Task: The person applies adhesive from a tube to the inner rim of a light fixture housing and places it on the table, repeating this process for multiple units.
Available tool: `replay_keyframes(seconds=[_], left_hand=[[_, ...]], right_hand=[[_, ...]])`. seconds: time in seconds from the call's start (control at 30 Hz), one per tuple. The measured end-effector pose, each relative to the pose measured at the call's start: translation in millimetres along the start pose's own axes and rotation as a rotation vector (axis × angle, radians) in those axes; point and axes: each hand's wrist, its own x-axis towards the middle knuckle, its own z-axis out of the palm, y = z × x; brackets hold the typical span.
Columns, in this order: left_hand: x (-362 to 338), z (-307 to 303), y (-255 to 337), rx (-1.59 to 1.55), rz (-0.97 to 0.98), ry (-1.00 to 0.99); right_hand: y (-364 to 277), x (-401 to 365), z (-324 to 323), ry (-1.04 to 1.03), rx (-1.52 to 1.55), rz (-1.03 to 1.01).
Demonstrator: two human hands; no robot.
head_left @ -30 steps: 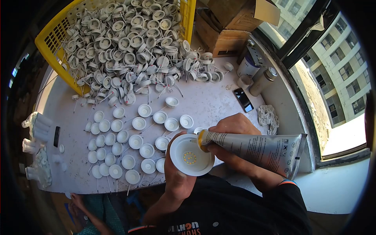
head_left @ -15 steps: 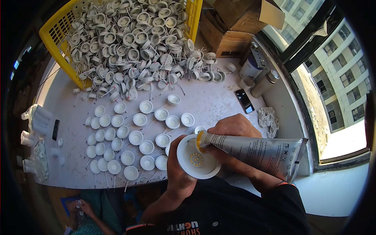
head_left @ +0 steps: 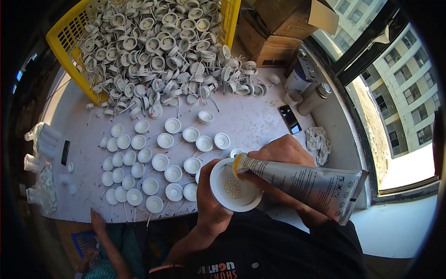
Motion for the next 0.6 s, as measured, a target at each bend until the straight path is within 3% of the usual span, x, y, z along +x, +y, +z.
replay_keyframes(seconds=[0.1, 0.27, 0.4, 0.6], left_hand=[[1.5, -1.1, -0.9, 0.034, 0.038, -0.008], [5.2, -2.4, -2.4, 0.266, 0.272, 0.005], [5.7, -3.9, -2.4, 0.332, 0.303, 0.072], [14.1, -11.3, -2.1, 0.531, 0.613, -0.004]], right_hand=[[-1.3, 1.4, -2.3, -0.009, -0.028, 0.019], [-3.5, 5.8, -6.4, -0.074, -0.095, -0.039], [-5.2, 7.5, -6.1, -0.05, -0.054, 0.031], [-9.5, 10.4, -5.3, -0.061, -0.077, 0.036]])
